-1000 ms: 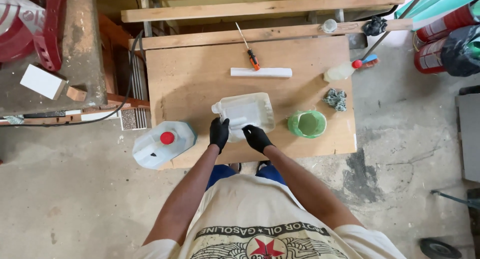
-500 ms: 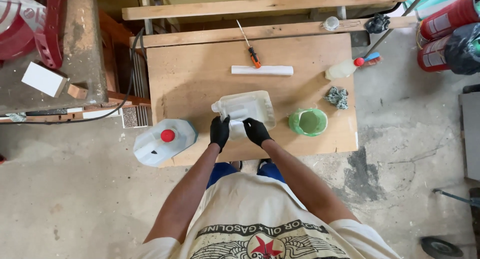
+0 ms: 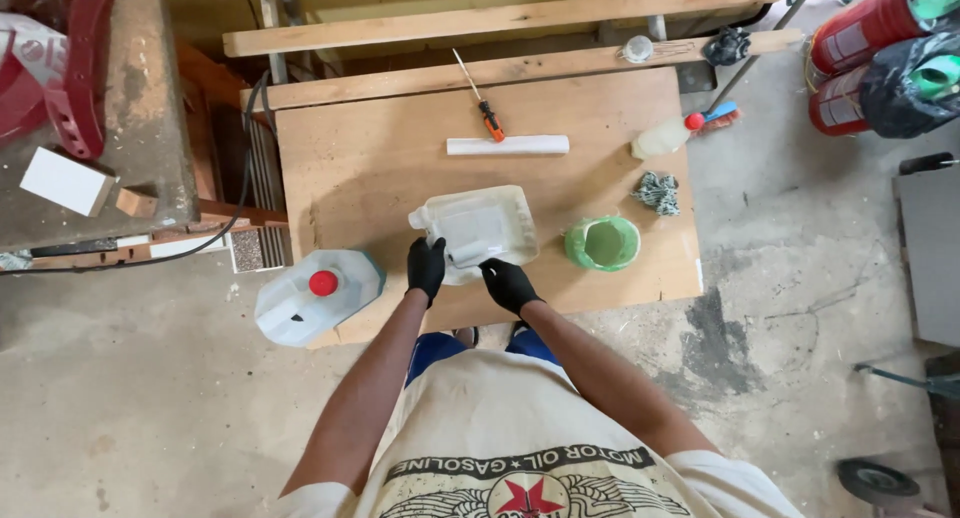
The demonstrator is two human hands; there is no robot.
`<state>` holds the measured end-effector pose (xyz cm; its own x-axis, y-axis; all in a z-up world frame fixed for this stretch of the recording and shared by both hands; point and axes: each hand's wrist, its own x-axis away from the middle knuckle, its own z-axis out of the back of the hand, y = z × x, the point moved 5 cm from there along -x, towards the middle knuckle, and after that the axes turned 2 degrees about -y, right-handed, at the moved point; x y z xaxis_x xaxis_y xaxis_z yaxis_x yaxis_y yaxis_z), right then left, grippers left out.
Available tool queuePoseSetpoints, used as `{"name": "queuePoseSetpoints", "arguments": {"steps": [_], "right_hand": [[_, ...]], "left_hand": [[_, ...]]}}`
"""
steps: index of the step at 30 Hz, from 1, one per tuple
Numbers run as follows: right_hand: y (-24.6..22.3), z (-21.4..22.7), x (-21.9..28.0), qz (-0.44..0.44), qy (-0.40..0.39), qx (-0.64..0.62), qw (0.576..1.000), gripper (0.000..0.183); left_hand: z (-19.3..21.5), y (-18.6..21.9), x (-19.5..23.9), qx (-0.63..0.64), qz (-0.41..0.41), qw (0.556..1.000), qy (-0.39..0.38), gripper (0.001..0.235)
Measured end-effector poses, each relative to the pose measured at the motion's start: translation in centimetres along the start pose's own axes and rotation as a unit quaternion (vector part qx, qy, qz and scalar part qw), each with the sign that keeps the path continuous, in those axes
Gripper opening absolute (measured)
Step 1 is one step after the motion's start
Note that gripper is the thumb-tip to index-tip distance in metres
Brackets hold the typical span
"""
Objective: Cleaning a paint tray by pouring liquid from a container and wiping the tray with a cloth in a workshop.
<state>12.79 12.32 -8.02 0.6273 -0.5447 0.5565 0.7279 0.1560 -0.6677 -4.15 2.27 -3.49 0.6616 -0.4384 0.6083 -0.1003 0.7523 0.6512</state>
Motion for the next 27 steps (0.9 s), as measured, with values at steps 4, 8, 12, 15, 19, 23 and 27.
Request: {"name": "queuePoseSetpoints", "arguments": {"steps": [4,8,12,15,19,23,27], "right_hand": [[1.7,1.2,2.3,-0.004,0.046,0.024,0.999,0.032],[1.8,3.3,4.5,0.069,0.139,0.031,0.987,0.021],[0.6,7.4,8.8,0.081,0.196,-0.148,0.966,0.017],[-2.3,13.5,13.4,0.061,0.25,-0.208,0.944,0.017],[-2.0,20.6,17.3,0.035,0.321,-0.26,0.91,0.025],[3.6,24.2,17.6,-0.053,0.372,-0.349,0.858,0.024],[12.7,24.4,14.0,-0.112,0.38,-0.38,0.836,0.033]], "left_hand": [[0.9,-0.2,-0.5,0.002,0.01,1.0,-0.003,0.068],[0.7,-2.2,-1.8,0.026,0.044,0.999,-0.009,0.074],[0.1,-4.2,-3.0,0.084,0.059,0.995,-0.005,0.074],[-0.3,-5.6,-4.5,0.078,0.041,0.996,-0.005,0.072],[-0.6,-6.4,-4.6,0.078,0.028,0.996,-0.024,0.072],[-0.6,-8.2,-4.9,0.117,0.046,0.992,-0.023,0.068],[-0.9,-9.0,-4.7,0.17,0.058,0.983,-0.03,0.071]]}}
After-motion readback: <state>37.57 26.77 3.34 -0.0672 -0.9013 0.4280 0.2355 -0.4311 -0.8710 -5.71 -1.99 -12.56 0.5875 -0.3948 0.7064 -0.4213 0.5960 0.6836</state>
